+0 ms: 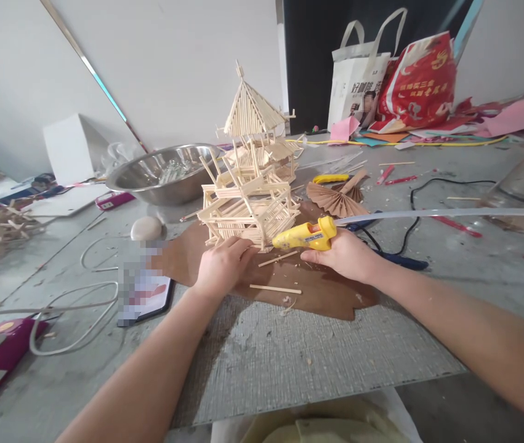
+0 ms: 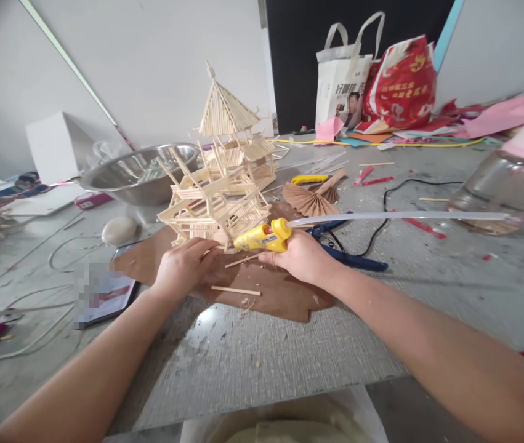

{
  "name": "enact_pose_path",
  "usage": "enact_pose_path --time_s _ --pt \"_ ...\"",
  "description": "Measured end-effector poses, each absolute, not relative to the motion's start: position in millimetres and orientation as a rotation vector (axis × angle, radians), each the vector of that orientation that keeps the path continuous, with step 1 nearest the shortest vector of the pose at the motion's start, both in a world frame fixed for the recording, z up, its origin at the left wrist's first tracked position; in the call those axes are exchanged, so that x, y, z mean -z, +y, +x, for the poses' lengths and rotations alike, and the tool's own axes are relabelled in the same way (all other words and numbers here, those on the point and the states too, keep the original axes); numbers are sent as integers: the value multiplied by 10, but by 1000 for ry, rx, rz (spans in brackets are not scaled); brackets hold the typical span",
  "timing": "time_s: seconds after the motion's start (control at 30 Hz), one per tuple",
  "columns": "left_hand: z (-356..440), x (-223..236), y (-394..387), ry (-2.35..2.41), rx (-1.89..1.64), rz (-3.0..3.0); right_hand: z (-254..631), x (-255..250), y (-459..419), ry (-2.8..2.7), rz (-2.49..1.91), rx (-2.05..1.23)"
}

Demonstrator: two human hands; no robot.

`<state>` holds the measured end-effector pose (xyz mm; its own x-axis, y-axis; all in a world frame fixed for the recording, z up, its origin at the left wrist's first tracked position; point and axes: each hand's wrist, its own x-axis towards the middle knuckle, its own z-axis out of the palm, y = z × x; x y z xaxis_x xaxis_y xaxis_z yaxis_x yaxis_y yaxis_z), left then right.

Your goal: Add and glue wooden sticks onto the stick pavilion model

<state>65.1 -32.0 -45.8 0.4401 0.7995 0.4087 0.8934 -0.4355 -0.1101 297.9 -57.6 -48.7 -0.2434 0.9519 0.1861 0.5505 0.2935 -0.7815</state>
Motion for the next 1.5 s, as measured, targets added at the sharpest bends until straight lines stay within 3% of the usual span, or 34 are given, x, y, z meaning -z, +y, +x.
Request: enact_pose_path --time_s 1.5 --pt "621 513 -300 -1359 507 -2371 2964 499 -566 -1846 -1376 -811"
